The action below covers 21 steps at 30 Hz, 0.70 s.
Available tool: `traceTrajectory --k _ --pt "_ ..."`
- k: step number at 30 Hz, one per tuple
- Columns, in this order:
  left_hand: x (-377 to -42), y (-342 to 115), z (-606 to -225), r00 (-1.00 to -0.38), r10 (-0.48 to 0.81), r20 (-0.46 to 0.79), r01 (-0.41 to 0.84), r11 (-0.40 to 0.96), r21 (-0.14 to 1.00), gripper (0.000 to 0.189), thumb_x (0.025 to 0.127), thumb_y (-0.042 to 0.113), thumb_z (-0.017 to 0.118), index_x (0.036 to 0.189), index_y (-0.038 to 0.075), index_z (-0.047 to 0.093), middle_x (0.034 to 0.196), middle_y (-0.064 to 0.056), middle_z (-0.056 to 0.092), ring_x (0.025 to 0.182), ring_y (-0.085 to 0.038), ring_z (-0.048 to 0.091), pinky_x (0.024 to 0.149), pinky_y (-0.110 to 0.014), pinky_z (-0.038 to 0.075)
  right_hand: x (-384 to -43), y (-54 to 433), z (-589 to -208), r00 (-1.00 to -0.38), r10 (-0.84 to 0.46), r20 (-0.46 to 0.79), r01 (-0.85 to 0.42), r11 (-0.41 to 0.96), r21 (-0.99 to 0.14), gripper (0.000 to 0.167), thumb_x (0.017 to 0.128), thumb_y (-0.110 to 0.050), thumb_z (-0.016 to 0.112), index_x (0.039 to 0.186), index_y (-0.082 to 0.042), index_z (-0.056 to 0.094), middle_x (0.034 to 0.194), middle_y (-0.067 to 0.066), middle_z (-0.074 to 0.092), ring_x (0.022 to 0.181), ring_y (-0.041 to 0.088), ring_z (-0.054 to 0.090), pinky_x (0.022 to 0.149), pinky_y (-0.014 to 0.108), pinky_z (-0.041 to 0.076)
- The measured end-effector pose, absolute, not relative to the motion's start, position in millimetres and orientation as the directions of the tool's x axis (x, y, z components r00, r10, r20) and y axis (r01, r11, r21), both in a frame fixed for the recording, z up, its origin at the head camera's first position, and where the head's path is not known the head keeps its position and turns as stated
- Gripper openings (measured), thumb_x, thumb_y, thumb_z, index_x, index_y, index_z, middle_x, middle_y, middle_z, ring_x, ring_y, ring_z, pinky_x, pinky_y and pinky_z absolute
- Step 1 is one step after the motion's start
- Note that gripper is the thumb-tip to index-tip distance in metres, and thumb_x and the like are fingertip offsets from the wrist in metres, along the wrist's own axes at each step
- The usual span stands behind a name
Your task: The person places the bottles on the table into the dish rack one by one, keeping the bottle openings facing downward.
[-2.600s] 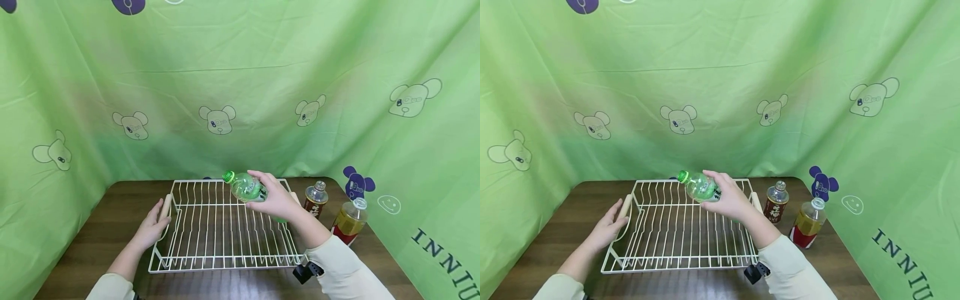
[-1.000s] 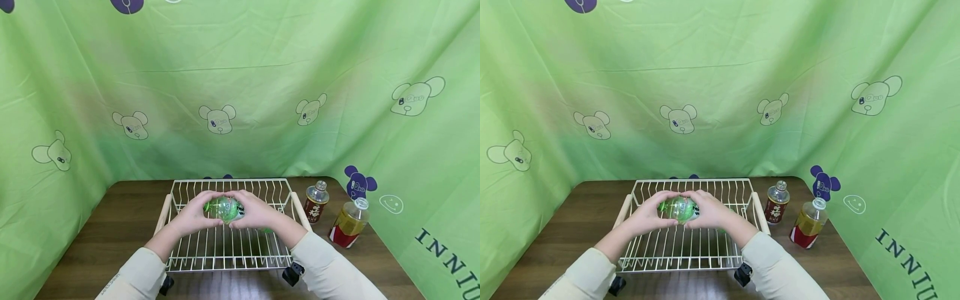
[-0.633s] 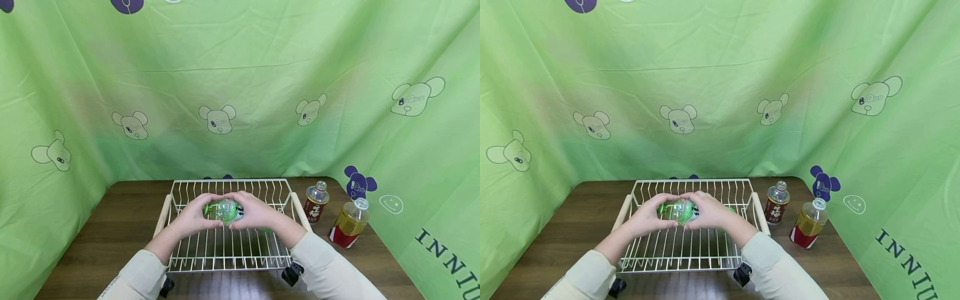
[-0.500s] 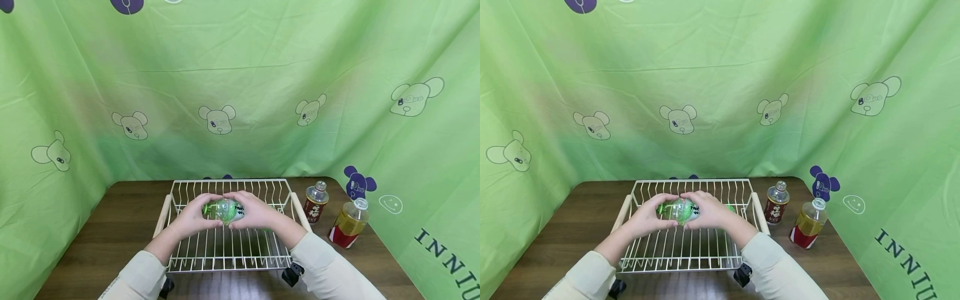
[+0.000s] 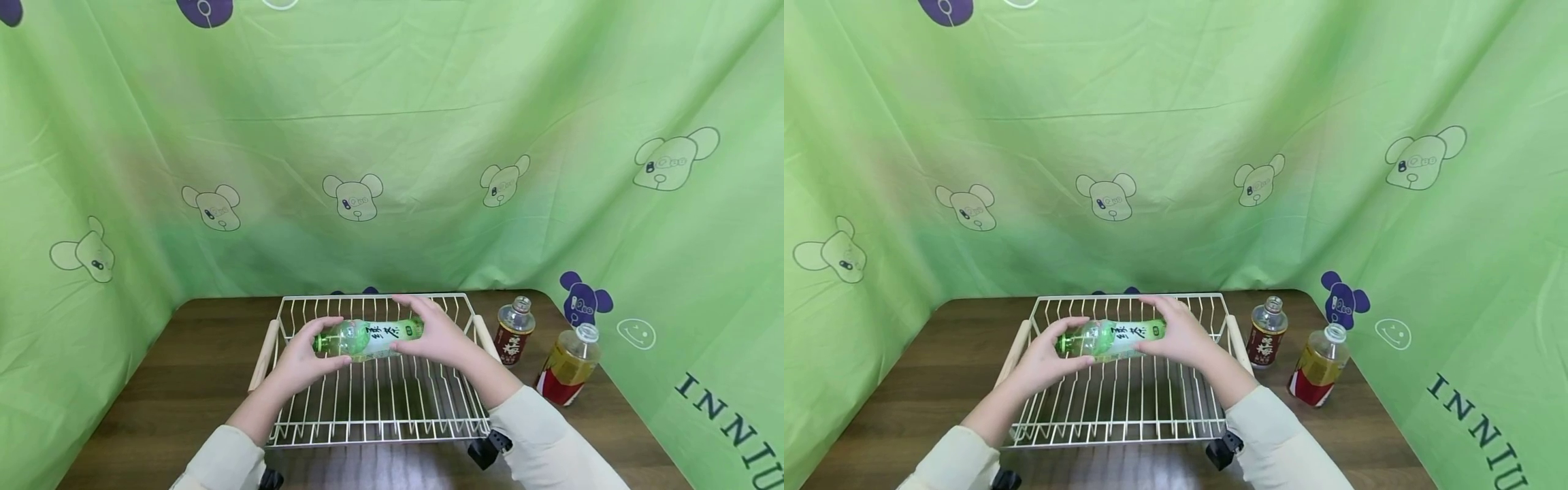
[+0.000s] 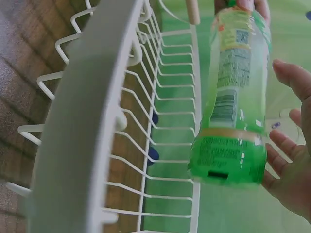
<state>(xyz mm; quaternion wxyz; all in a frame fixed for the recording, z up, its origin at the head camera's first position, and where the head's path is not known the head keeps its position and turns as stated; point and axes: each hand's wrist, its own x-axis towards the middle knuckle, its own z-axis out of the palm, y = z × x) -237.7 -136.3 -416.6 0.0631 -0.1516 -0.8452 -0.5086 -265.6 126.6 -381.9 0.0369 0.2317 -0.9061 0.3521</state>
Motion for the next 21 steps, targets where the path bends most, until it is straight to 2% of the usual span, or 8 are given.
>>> traceTrajectory --k 7,12,15,21 --pt "-238 -145 -420 -0.967 0.097 0.235 0.254 0.395 0.883 0.065 0.075 0.013 0.084 0.133 0.008 0.055 0.132 -0.014 0.058 0.122 -0.031 0.053 0.103 -0.048 0.043 -263 137 -387 -0.920 -0.292 0.262 -0.388 0.579 -0.717 0.073 0.080 -0.029 0.079 0.144 -0.015 0.046 0.146 0.015 0.046 0.133 0.040 0.043 0.107 0.061 0.037" --pt "-237 -149 -421 -0.978 0.053 0.204 0.210 0.330 0.921 0.066 0.077 0.010 0.082 0.136 0.006 0.053 0.130 -0.017 0.056 0.116 -0.031 0.054 0.091 -0.032 0.050 -262 139 -392 -0.939 -0.227 0.258 -0.340 0.515 -0.787 0.071 0.083 -0.020 0.077 0.144 -0.010 0.043 0.140 0.018 0.049 0.132 0.038 0.044 0.111 0.059 0.033" --pt "-237 -150 -421 -0.981 0.024 0.191 0.190 0.288 0.939 0.065 0.078 0.008 0.081 0.136 0.005 0.052 0.129 -0.017 0.055 0.114 -0.029 0.054 0.086 -0.023 0.050 -260 138 -394 -0.954 -0.176 0.243 -0.297 0.451 -0.842 0.070 0.085 -0.014 0.074 0.145 -0.004 0.040 0.141 0.022 0.048 0.132 0.040 0.045 0.112 0.056 0.034" --pt "-234 -149 -419 -0.981 -0.025 0.193 0.181 0.242 0.953 0.066 0.079 0.008 0.079 0.138 0.004 0.050 0.130 -0.018 0.051 0.112 -0.029 0.054 0.083 -0.017 0.049 -255 134 -399 -0.971 -0.120 0.209 -0.238 0.362 -0.901 0.069 0.085 -0.012 0.072 0.145 -0.005 0.038 0.143 0.026 0.045 0.128 0.045 0.049 0.109 0.056 0.040"
